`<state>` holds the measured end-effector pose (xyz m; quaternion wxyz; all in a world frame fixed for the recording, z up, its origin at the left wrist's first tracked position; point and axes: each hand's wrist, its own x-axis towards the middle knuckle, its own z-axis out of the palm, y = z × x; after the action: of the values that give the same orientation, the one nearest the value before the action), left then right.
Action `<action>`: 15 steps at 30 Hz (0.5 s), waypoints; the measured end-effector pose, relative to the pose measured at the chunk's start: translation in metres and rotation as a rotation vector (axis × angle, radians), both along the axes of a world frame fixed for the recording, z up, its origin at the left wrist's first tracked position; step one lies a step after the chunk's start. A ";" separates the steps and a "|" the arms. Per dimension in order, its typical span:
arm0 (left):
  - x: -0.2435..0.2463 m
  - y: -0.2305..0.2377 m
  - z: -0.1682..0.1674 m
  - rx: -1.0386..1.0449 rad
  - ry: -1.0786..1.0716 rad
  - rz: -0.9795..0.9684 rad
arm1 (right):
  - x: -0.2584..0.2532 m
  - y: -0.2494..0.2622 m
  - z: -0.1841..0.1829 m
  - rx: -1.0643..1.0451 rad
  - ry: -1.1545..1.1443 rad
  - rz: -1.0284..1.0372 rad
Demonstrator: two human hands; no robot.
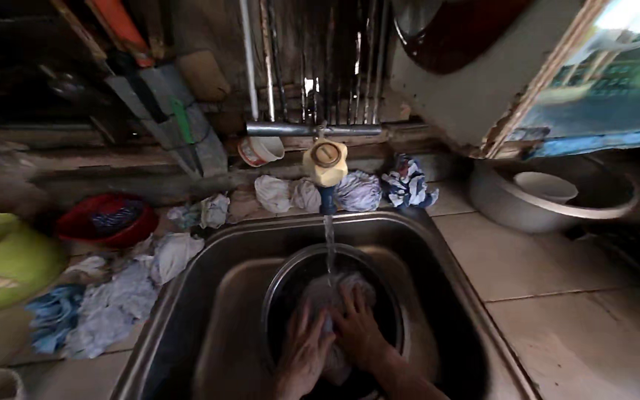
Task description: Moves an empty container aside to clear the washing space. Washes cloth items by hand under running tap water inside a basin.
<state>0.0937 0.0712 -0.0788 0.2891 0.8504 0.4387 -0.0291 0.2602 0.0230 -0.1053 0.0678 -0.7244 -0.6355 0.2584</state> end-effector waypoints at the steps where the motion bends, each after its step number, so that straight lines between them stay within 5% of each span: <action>1: 0.003 0.007 -0.003 -0.034 0.094 -0.060 | -0.007 0.002 0.006 -0.084 -0.014 -0.009; 6: 0.009 0.067 -0.014 -0.044 0.228 -0.258 | 0.014 0.017 0.056 -0.254 0.108 -0.134; 9: 0.024 0.076 -0.027 -0.026 -0.167 0.163 | 0.043 0.026 0.054 -0.055 0.236 -0.388; 12: 0.061 0.054 -0.025 -0.290 -0.377 0.682 | 0.044 0.028 0.016 0.117 0.849 -0.722; 15: 0.072 0.033 -0.001 -0.392 -0.405 0.647 | 0.037 0.022 -0.004 0.110 1.241 -0.930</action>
<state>0.1657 0.1044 -0.0802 0.5196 0.5864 0.6035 0.1479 0.2969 0.0447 -0.1093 0.5485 -0.6350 -0.1237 0.5298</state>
